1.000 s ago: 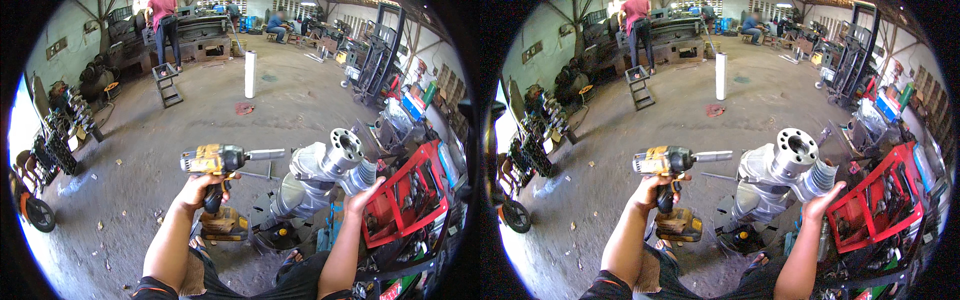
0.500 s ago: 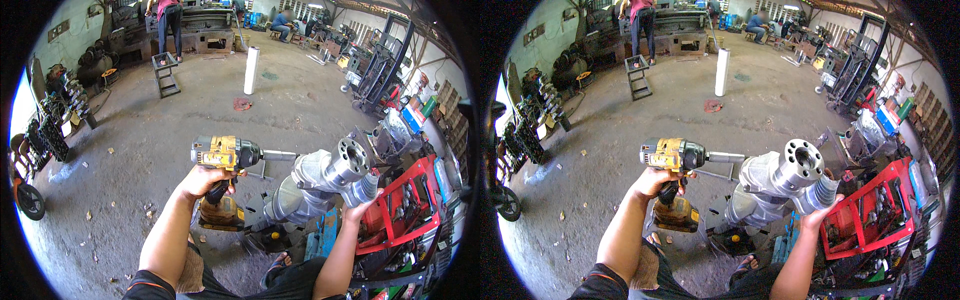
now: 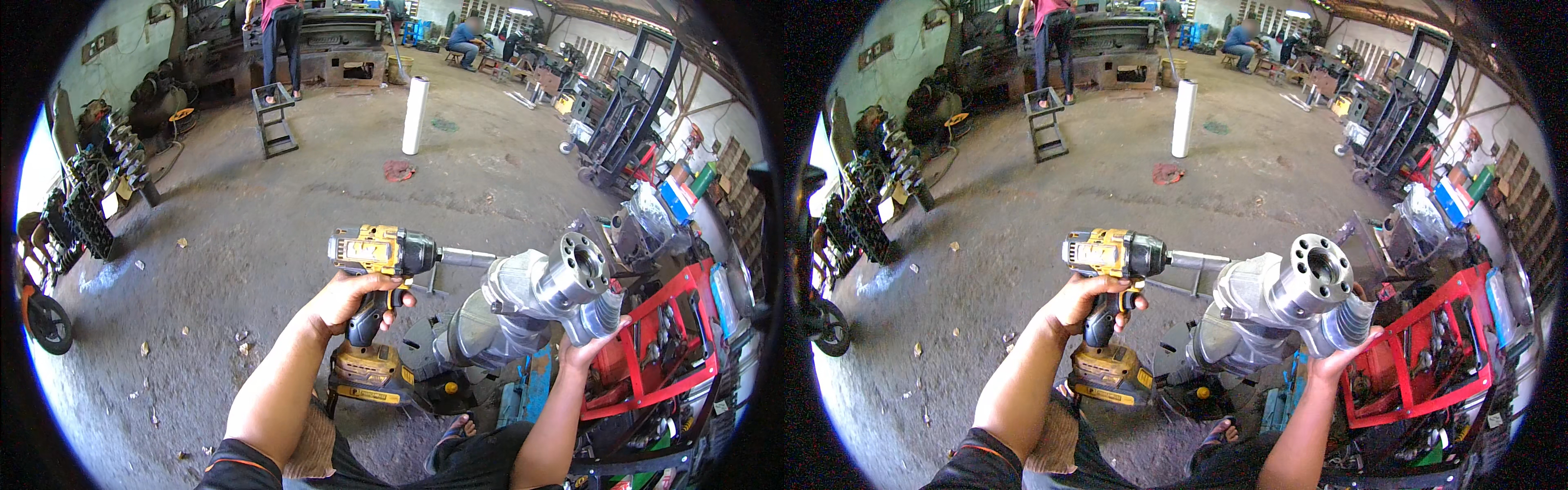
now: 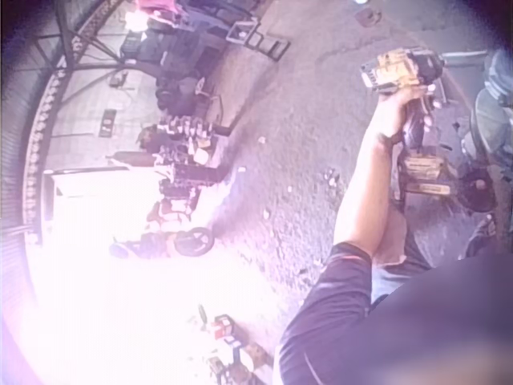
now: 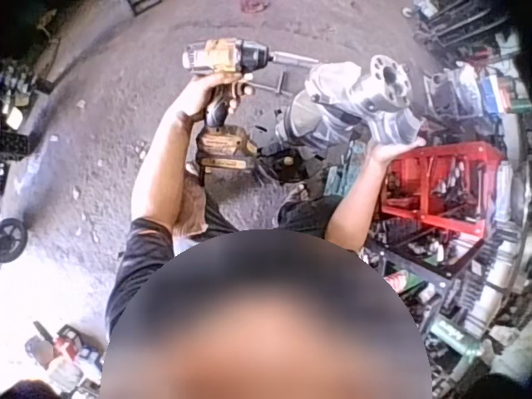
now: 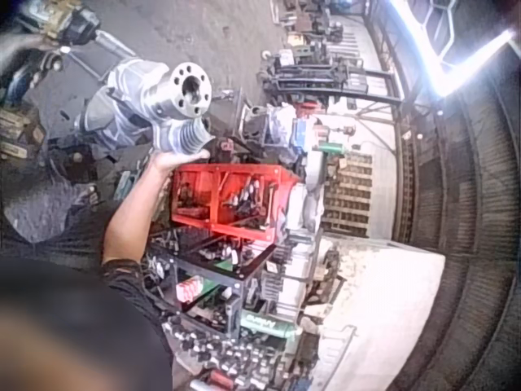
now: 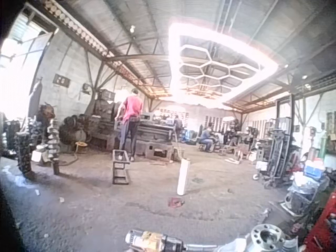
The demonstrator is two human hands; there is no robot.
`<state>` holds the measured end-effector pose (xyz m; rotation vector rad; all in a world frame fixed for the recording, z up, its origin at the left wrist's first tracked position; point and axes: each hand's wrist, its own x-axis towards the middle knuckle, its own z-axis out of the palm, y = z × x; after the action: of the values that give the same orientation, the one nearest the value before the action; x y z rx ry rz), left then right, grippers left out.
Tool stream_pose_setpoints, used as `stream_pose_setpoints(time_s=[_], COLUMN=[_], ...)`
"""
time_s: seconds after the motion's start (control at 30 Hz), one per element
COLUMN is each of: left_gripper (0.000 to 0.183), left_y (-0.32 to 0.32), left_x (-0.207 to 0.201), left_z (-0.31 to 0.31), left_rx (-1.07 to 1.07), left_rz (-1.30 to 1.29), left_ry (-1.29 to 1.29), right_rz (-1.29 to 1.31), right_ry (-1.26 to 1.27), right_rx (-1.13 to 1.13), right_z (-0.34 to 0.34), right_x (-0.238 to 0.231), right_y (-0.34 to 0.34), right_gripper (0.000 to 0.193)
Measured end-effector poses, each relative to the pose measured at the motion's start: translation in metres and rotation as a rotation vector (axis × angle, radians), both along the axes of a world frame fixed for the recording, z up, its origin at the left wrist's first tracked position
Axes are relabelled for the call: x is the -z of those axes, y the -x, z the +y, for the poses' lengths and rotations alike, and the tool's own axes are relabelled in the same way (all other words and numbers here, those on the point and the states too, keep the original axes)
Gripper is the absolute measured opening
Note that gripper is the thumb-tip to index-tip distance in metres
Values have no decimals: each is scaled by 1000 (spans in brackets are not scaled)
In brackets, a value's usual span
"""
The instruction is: The person assembles a crankshaft by attaching a connecting rod, tightening it with a cordless impact driver, and then cleaning the rod with a cloth. The crankshaft is held in a vertical stand during the process.
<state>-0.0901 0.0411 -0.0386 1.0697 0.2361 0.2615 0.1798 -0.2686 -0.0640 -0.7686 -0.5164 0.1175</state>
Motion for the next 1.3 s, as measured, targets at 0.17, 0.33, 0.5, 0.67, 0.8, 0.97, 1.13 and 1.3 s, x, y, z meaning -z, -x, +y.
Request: stream_pose_setpoints(time_s=[0.17,0.33,0.5,0.67,0.8,0.97,1.13,1.3], left_gripper=[24,20,21,34,50,59,50,28], left_y=[-4,0,3,6,8,18,39,53], left_x=[1,-4,-12,-13,-8,-3,-5,-5], left_z=[1,2,-1,-1,-1,10,39,50], left_rx=[-30,19,4,24,27,28,-307,-675], left_rz=[-41,2,39,12,4,-32,-21,-68], left_ry=[-175,0,-38,37,86,86,138,176], right_rz=[26,1,-2,-14,50,129,36,-43], right_ry=[-46,-60,-60,-38,68,173,214,313], right_rx=[-29,-61,-55,-50,56,172,263,168], right_z=[2,2,3,2,0,-5,-21,-45], right_x=[-1,0,0,-5,-11,-14,-21,-31], right_y=[1,1,2,3,6,11,23,44], right_gripper=[91,92,94,96,100,104,96,78])
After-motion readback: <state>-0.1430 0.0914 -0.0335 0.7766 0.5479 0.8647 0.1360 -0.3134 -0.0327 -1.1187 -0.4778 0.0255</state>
